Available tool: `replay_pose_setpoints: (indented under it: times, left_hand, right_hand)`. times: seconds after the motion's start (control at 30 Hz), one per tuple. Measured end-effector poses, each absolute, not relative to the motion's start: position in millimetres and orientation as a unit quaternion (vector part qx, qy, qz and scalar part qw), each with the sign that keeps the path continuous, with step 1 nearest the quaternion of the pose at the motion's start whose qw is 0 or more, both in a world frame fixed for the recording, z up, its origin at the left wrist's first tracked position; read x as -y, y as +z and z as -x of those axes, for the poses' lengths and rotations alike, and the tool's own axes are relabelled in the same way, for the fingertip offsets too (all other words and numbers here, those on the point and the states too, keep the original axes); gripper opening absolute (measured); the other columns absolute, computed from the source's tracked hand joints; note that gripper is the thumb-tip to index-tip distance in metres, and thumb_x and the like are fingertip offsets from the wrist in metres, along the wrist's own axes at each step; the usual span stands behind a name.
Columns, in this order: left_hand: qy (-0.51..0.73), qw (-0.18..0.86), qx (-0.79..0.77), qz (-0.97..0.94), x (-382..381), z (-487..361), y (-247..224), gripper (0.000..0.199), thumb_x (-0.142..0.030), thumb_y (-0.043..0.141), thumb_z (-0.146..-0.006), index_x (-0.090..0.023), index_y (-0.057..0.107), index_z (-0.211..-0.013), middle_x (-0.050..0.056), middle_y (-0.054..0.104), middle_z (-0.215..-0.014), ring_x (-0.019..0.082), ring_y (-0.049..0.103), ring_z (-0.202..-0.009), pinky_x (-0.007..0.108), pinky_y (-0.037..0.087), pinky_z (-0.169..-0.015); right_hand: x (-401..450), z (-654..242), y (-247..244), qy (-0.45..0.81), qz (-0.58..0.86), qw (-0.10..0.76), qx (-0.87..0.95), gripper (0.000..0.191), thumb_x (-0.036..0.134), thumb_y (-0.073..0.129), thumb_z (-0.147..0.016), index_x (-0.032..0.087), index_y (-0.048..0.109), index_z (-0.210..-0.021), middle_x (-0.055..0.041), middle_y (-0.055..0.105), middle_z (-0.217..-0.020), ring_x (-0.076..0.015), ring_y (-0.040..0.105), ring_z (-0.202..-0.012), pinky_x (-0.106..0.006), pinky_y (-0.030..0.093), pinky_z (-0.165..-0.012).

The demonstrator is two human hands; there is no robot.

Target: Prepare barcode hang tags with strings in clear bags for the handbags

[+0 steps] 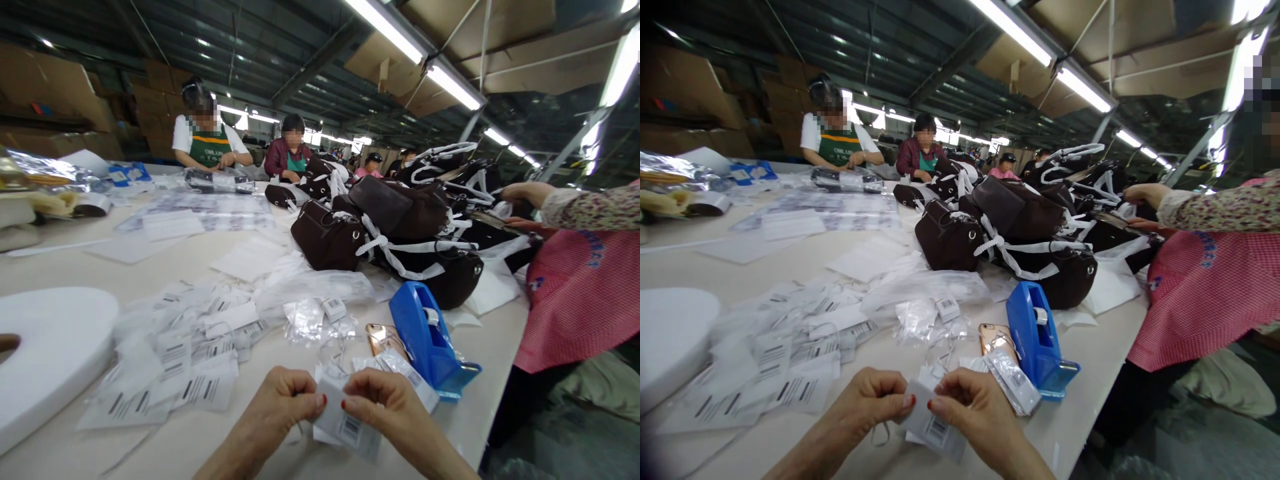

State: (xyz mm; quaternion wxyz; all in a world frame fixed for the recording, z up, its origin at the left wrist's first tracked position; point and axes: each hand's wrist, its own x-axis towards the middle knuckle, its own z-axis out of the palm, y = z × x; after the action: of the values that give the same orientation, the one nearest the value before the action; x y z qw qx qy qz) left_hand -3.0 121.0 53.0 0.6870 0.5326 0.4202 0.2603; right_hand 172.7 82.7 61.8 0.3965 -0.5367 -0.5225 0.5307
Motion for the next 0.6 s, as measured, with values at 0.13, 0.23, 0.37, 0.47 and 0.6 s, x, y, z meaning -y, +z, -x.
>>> replay_pose_setpoints:
  times: [0.13, 0.23, 0.37, 0.47, 0.6]
  left_hand:
    - [0.249, 0.673, -0.419, -0.557, -121.4, 4.9, 53.8, 0.028, -0.041, 0.057, -0.059, -0.016, 0.047, -0.05, -0.007, 0.033, -0.049, 0.01, 0.03, -0.052, 0.025, 0.02, -0.051]
    - [0.234, 0.654, -0.412, -0.589, -122.0, 10.6, 59.6, 0.027, -0.039, 0.057, -0.062, -0.014, 0.052, -0.052, -0.007, 0.035, -0.049, 0.01, 0.032, -0.052, 0.025, 0.023, -0.051]
    - [0.252, 0.508, -0.443, -0.695, -116.5, 25.7, 64.0, 0.013, -0.028, 0.066, -0.061, -0.016, 0.065, -0.066, 0.0, 0.055, -0.071, 0.017, 0.049, -0.07, 0.029, 0.035, -0.066]
    - [0.324, 0.288, -0.437, -0.788, -106.2, 38.9, 60.7, 0.03, -0.019, 0.073, -0.057, -0.026, 0.066, -0.086, 0.006, 0.06, -0.108, 0.028, 0.049, -0.1, 0.041, 0.034, -0.083]
    - [0.413, 0.141, -0.331, -0.837, -88.3, 53.8, 53.9, 0.011, -0.012, 0.057, -0.075, -0.021, 0.061, -0.071, 0.0, 0.066, -0.077, 0.02, 0.055, -0.083, 0.035, 0.036, -0.074]
  right_hand:
    - [-82.1, -169.3, 56.2, 0.509, 0.546, 0.428, 0.51, 0.022, 0.036, 0.067, -0.066, 0.015, 0.062, -0.061, 0.0034, 0.051, -0.054, -0.0102, 0.044, -0.052, -0.023, 0.034, -0.052]
    - [-79.7, -168.1, 55.4, 0.447, 0.558, 0.426, 0.554, 0.018, 0.033, 0.064, -0.071, 0.017, 0.063, -0.062, 0.0028, 0.053, -0.055, -0.0115, 0.047, -0.055, -0.023, 0.037, -0.054]
    - [-73.0, -162.0, 52.6, 0.282, 0.525, 0.403, 0.695, 0.015, 0.024, 0.058, -0.078, 0.018, 0.061, -0.065, 0.0014, 0.058, -0.06, -0.0121, 0.053, -0.057, -0.022, 0.04, -0.056]
    - [-69.3, -150.6, 47.4, 0.134, 0.45, 0.407, 0.783, 0.013, 0.017, 0.052, -0.081, 0.019, 0.061, -0.071, -0.0003, 0.062, -0.062, -0.0125, 0.055, -0.057, -0.023, 0.04, -0.055]
    - [-65.9, -130.1, 47.1, -0.044, 0.352, 0.447, 0.821, 0.017, 0.01, 0.048, -0.081, 0.016, 0.062, -0.073, -0.0022, 0.063, -0.055, -0.0119, 0.052, -0.048, -0.023, 0.039, -0.045]
